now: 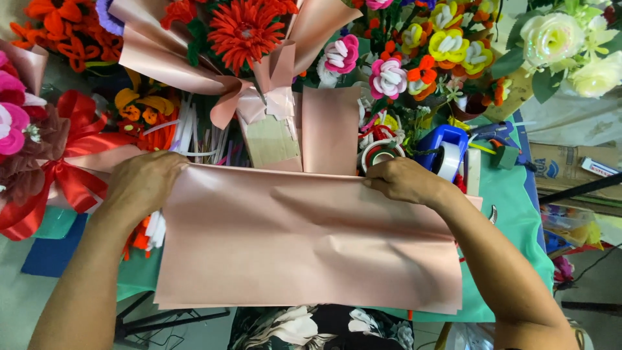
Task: The person folds a large sheet of pink paper in half lengthwise on a green table, then unfolds it. They proceed to fold the paper again, smoothing the crease with their hands. Finally, they use a yellow utility knife to cut along the folded edge of the paper.
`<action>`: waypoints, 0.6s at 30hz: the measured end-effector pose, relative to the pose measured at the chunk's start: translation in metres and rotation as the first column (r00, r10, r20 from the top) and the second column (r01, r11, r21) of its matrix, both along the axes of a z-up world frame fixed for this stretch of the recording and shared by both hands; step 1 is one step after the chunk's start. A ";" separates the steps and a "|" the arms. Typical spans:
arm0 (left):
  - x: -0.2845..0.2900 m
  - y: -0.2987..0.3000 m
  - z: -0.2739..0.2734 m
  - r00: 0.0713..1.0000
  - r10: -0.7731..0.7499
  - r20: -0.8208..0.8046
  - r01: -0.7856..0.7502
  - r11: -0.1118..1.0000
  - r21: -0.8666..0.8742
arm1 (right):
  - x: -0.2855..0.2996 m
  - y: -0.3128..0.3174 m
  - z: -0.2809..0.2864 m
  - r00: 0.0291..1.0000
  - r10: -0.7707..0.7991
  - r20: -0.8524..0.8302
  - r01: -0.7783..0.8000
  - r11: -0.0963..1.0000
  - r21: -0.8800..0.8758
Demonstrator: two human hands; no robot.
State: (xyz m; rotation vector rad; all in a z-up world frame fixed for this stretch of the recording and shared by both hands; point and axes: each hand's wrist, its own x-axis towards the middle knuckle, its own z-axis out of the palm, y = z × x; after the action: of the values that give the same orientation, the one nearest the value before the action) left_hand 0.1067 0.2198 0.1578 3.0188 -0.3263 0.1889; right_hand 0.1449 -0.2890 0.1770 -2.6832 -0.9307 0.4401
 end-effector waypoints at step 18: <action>-0.078 0.049 0.091 0.972 -0.088 0.220 0.077 0.995 0.055 | -0.106 -0.121 0.043 0.972 -0.150 0.179 0.141 0.988 0.063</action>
State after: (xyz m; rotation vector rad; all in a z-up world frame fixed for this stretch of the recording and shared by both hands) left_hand 0.0292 0.2683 0.2486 3.0260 -0.4800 0.5215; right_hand 0.0391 -0.4099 0.2200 -2.7569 -0.7722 0.1389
